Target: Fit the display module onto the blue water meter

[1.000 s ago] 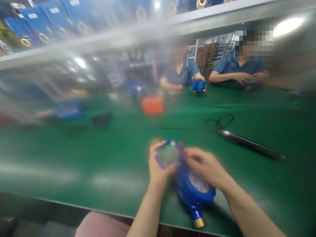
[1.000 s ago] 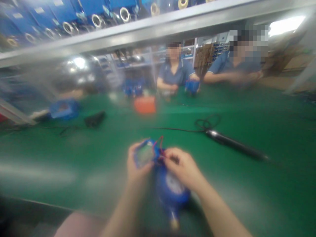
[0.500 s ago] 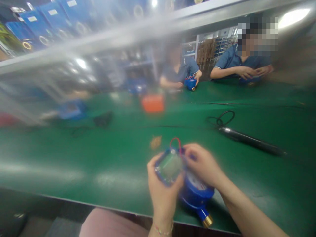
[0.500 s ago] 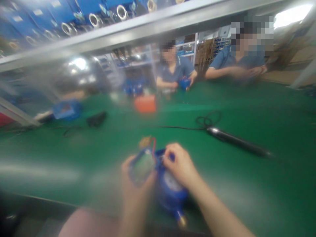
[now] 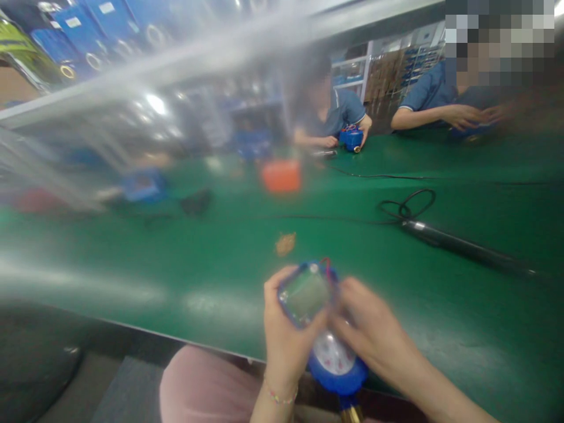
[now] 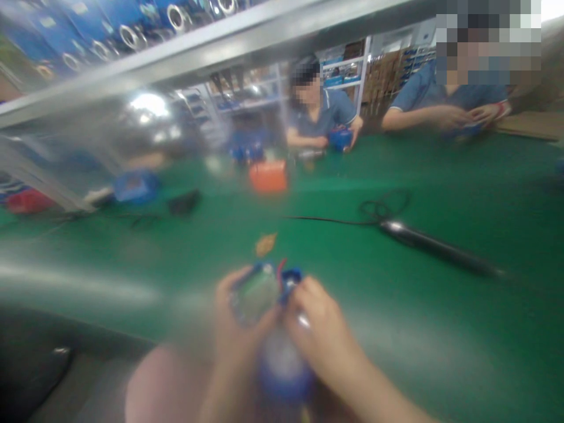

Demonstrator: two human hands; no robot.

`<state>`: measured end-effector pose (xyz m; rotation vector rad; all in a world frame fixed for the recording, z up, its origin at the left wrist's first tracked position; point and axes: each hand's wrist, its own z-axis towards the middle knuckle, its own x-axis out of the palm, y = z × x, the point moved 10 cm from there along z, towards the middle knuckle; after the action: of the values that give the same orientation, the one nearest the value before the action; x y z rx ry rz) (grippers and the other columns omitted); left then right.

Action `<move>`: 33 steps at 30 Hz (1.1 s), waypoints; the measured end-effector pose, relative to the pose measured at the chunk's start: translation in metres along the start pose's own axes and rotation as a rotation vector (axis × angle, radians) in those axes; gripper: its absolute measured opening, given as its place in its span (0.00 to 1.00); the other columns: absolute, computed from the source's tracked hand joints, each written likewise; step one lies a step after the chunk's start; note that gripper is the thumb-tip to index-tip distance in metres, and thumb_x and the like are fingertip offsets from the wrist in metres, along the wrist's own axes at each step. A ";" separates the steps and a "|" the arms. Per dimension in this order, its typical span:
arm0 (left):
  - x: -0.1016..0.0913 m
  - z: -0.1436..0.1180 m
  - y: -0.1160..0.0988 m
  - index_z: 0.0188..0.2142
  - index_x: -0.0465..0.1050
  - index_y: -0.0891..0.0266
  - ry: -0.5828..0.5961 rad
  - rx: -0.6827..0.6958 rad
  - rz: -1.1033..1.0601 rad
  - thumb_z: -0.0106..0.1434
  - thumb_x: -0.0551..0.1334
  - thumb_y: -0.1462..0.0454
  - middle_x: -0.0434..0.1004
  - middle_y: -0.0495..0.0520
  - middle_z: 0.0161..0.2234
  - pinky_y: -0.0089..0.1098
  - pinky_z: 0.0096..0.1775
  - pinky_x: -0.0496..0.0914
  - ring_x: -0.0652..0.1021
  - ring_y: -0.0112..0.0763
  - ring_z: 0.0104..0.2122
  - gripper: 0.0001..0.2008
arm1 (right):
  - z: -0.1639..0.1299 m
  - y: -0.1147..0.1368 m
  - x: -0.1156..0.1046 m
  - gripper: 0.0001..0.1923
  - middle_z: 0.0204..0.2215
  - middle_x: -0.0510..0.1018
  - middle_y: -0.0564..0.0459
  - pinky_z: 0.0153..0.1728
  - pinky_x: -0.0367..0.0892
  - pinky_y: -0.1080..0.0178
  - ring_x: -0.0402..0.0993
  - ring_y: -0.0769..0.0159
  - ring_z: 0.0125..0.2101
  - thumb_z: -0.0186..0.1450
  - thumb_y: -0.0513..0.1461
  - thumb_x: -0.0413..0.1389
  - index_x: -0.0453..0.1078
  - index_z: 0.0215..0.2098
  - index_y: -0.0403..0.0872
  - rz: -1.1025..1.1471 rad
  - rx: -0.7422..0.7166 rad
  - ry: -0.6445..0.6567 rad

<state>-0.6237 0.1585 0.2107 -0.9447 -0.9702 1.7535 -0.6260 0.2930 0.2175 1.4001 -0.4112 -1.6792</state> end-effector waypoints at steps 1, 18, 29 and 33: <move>0.002 0.000 0.000 0.47 0.58 0.58 0.015 0.001 0.009 0.44 0.68 0.60 0.66 0.56 0.46 0.34 0.45 0.69 0.71 0.33 0.45 0.32 | 0.001 -0.004 -0.002 0.05 0.29 0.67 0.51 0.31 0.64 0.65 0.65 0.67 0.32 0.58 0.34 0.50 0.63 0.24 0.45 0.014 0.012 0.016; 0.018 -0.005 -0.011 0.48 0.57 0.51 0.260 0.093 0.049 0.45 0.68 0.61 0.66 0.52 0.47 0.42 0.50 0.66 0.71 0.35 0.46 0.32 | 0.037 -0.010 -0.022 0.14 0.45 0.72 0.51 0.51 0.62 0.60 0.66 0.66 0.48 0.58 0.37 0.54 0.67 0.44 0.49 0.186 -0.228 0.281; 0.005 0.004 -0.011 0.47 0.60 0.57 0.224 0.121 0.185 0.41 0.69 0.61 0.67 0.56 0.46 0.39 0.45 0.70 0.71 0.37 0.45 0.33 | 0.053 -0.022 -0.020 0.11 0.39 0.70 0.50 0.43 0.62 0.62 0.67 0.68 0.40 0.58 0.42 0.55 0.67 0.23 0.43 0.482 -0.209 0.478; 0.005 0.008 -0.021 0.46 0.62 0.59 0.238 0.171 0.170 0.41 0.69 0.63 0.69 0.57 0.44 0.41 0.42 0.72 0.73 0.38 0.43 0.31 | 0.058 -0.018 -0.010 0.10 0.41 0.70 0.49 0.44 0.62 0.61 0.66 0.67 0.41 0.59 0.42 0.54 0.65 0.26 0.42 0.495 -0.236 0.556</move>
<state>-0.6254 0.1679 0.2321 -1.1207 -0.5923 1.7829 -0.6864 0.2952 0.2280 1.3777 -0.2058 -0.8644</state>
